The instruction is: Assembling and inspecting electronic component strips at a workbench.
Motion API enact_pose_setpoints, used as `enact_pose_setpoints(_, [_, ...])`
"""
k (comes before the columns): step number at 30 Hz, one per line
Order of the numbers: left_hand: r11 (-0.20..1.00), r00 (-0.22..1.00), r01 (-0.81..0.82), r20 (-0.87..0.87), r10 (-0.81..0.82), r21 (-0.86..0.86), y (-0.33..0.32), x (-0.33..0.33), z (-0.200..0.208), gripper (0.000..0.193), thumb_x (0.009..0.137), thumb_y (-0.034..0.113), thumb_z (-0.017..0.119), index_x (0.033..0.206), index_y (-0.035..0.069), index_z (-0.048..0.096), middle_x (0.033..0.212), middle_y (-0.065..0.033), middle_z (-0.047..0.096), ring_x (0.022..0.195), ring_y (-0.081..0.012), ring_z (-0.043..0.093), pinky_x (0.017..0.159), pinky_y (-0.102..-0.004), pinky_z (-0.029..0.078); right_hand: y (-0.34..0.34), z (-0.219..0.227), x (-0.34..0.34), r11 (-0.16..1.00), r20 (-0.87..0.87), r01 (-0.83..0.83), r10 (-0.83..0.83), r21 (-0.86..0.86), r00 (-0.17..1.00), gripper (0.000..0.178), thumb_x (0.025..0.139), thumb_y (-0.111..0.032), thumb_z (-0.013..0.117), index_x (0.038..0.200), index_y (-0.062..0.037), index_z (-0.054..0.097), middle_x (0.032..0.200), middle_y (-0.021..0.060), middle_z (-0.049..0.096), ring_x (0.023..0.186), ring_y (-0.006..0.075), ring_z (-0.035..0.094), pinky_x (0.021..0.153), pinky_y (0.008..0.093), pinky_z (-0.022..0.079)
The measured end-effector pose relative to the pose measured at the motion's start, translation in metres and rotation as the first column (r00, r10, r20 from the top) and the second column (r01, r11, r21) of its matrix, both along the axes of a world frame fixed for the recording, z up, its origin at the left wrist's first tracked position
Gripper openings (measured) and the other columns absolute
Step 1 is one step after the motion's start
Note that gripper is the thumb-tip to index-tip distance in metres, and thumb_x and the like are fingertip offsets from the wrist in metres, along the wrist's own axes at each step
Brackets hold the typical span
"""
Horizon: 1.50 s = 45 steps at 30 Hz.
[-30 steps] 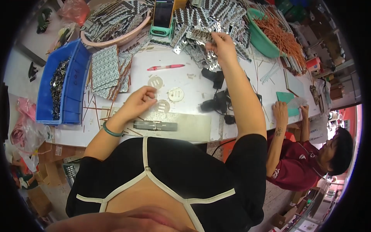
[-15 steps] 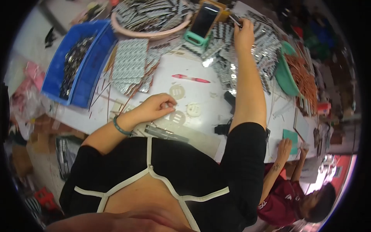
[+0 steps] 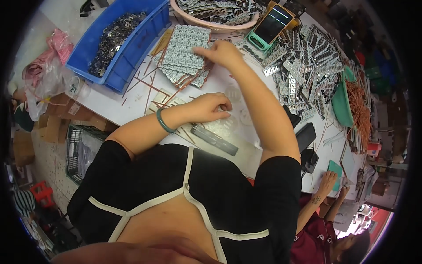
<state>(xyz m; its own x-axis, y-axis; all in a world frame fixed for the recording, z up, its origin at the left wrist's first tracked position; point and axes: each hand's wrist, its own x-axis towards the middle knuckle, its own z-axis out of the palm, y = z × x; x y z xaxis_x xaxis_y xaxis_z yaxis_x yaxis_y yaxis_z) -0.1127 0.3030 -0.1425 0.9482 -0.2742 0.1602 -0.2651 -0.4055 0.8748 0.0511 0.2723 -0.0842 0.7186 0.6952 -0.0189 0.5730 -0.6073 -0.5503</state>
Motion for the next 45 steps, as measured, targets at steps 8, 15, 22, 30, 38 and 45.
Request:
enact_pose_setpoints(8, [1.000, 0.999, -0.005, 0.053, 0.004, 0.021, -0.002, -0.003, -0.005, 0.028, 0.078, 0.022, 0.068, 0.095, 0.001, 0.063, 0.094, -0.0163, 0.062, 0.086, -0.0293, 0.062, 0.076, -0.0362, 0.050, -0.027, 0.007, -0.017, 0.957, -0.605, 0.219, -0.063, 0.188, 0.794, 0.028, 0.069, -0.024, 0.082, 0.067, -0.0070, 0.061, 0.061, -0.0012, 0.055, 0.055, 0.0104, 0.048, 0.049, 0.0262, 0.038])
enact_pose_setpoints(15, [0.994, 0.981, -0.104, 0.166, 0.101, 0.013, 0.019, -0.027, 0.035, 0.030, 0.079, 0.023, 0.069, 0.095, -0.002, 0.065, 0.089, -0.0179, 0.064, 0.080, -0.0293, 0.064, 0.071, -0.0367, 0.051, -0.150, 0.072, -0.059, 0.687, -0.147, 0.090, 0.025, 0.721, 0.989, 0.014, 0.085, -0.009, 0.066, 0.094, -0.0063, 0.056, 0.082, -0.0035, 0.057, 0.078, 0.0034, 0.051, 0.069, 0.0180, 0.038])
enact_pose_setpoints(22, [0.968, 0.997, 0.046, -0.051, -0.060, -0.246, 0.036, -0.065, 0.062, 0.048, 0.078, 0.011, 0.074, 0.121, -0.001, 0.055, 0.103, -0.0072, 0.062, 0.092, -0.0129, 0.058, 0.084, -0.0273, 0.048, -0.213, 0.050, -0.138, 0.853, -0.074, 0.035, 0.004, 0.520, 0.997, 0.018, 0.083, 0.000, 0.065, 0.096, -0.0029, 0.053, 0.088, -0.0001, 0.056, 0.080, 0.0057, 0.053, 0.071, 0.0189, 0.042])
enact_pose_setpoints(30, [0.901, 0.991, -0.121, -0.102, 0.086, -0.417, 0.013, -0.079, 0.018, 0.022, 0.084, 0.015, 0.070, 0.094, -0.004, 0.066, 0.073, -0.0021, 0.062, 0.065, -0.0057, 0.050, 0.058, -0.0227, 0.043, -0.226, -0.014, -0.171, 0.862, -0.493, 0.248, 0.003, 0.442, 0.870, 0.049, 0.070, -0.009, 0.079, 0.112, 0.0050, 0.058, 0.099, 0.0057, 0.065, 0.090, 0.0133, 0.060, 0.082, 0.0274, 0.046])
enact_pose_setpoints(38, [0.960, 0.989, -0.110, -0.121, 0.081, -0.257, 0.018, -0.079, 0.014, 0.022, 0.083, 0.015, 0.070, 0.095, -0.003, 0.066, 0.077, -0.0032, 0.062, 0.069, -0.0069, 0.051, 0.060, -0.0231, 0.042, -0.224, -0.019, -0.190, 0.906, -0.120, 0.180, -0.144, 0.384, 0.982, 0.025, 0.076, -0.008, 0.075, 0.097, 0.0022, 0.066, 0.087, 0.0095, 0.071, 0.081, 0.0137, 0.064, 0.076, 0.0272, 0.048])
enact_pose_setpoints(45, [0.989, 0.991, -0.044, 0.118, 0.061, -0.138, 0.022, -0.077, 0.013, 0.022, 0.081, 0.018, 0.071, 0.090, -0.001, 0.067, 0.074, -0.0065, 0.059, 0.063, -0.0128, 0.050, 0.059, -0.0260, 0.041, -0.235, -0.042, -0.192, 0.937, 0.121, 0.215, -0.256, 0.274, 0.959, 0.025, 0.076, -0.010, 0.075, 0.095, 0.0025, 0.066, 0.088, 0.0116, 0.070, 0.080, 0.0167, 0.066, 0.075, 0.0282, 0.049])
